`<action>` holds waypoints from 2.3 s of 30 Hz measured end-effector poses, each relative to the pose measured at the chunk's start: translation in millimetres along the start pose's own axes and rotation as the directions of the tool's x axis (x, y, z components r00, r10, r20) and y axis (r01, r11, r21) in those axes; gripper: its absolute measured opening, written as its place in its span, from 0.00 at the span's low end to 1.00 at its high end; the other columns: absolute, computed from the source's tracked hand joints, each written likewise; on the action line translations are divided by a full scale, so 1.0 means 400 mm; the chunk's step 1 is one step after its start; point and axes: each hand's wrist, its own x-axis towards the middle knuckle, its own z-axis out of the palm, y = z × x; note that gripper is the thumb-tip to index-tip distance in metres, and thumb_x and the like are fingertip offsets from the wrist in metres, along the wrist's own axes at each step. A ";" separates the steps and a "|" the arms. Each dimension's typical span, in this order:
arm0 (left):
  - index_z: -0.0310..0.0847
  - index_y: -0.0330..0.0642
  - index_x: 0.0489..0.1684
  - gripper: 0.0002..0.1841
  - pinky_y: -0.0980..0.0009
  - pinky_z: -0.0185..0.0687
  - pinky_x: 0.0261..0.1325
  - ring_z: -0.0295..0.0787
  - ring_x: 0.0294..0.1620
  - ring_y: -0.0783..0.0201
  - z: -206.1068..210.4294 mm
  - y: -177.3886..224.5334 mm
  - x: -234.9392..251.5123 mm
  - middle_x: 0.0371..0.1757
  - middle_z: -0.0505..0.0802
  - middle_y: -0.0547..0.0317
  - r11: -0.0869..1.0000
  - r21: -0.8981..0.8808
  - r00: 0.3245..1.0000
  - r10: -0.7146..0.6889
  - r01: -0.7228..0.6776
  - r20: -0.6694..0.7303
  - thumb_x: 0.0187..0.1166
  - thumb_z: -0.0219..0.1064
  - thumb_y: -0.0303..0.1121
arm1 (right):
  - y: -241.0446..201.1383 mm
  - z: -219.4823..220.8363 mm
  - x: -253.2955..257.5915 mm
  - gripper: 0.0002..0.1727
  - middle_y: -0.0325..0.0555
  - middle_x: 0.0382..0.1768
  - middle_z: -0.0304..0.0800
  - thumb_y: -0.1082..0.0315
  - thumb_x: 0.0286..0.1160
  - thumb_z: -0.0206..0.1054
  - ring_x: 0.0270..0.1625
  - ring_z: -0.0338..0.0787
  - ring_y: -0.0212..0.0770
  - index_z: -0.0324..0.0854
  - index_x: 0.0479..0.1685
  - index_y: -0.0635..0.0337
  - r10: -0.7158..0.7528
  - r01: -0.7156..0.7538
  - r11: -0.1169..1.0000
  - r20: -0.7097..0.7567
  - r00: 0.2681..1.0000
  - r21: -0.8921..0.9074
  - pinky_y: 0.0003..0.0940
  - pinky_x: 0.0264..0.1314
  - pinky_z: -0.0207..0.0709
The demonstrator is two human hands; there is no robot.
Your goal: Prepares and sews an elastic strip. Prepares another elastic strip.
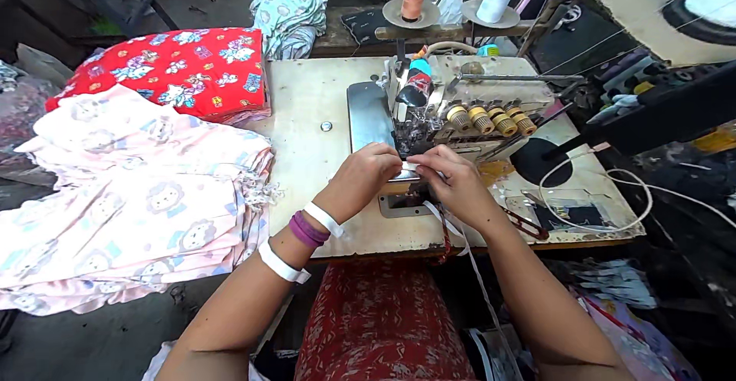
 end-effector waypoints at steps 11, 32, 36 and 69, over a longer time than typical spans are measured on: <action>0.92 0.35 0.35 0.04 0.70 0.85 0.54 0.91 0.47 0.60 -0.002 -0.003 0.005 0.45 0.94 0.51 1.000 -0.012 1.000 -0.021 0.021 0.015 0.76 0.70 0.23 | 0.037 0.011 -0.010 0.14 0.53 0.45 0.91 0.82 0.74 0.62 0.46 0.91 0.43 0.94 0.46 0.61 -0.183 0.179 0.981 -0.057 0.981 -0.079 0.32 0.49 0.86; 0.93 0.35 0.53 0.15 0.54 0.83 0.57 0.87 0.55 0.46 -0.007 -0.024 0.028 0.56 0.90 0.43 0.981 0.126 0.987 -0.157 0.151 0.043 0.73 0.64 0.23 | 0.025 0.062 -0.013 0.20 0.61 0.46 0.90 0.86 0.71 0.61 0.44 0.92 0.56 0.92 0.56 0.63 -0.098 0.038 0.968 -0.233 0.967 -0.248 0.46 0.48 0.87; 0.92 0.36 0.56 0.16 0.48 0.82 0.52 0.86 0.54 0.41 -0.011 -0.045 0.066 0.55 0.88 0.39 0.951 0.224 0.973 -0.228 0.214 0.039 0.76 0.62 0.24 | -0.001 0.035 -0.063 0.15 0.60 0.44 0.91 0.81 0.77 0.59 0.37 0.92 0.47 0.90 0.54 0.67 0.026 -0.074 0.983 -0.272 0.962 -0.170 0.36 0.42 0.87; 0.81 0.50 0.67 0.40 0.60 0.87 0.66 0.93 0.62 0.57 -0.076 0.243 -0.407 0.59 0.95 0.55 -0.151 -0.966 0.617 -0.787 -0.209 -0.011 0.84 0.35 0.71 | -0.308 0.230 -0.328 0.12 0.53 0.29 0.90 0.72 0.72 0.67 0.25 0.88 0.41 0.93 0.47 0.67 -0.381 0.366 0.901 0.021 0.924 0.231 0.31 0.30 0.84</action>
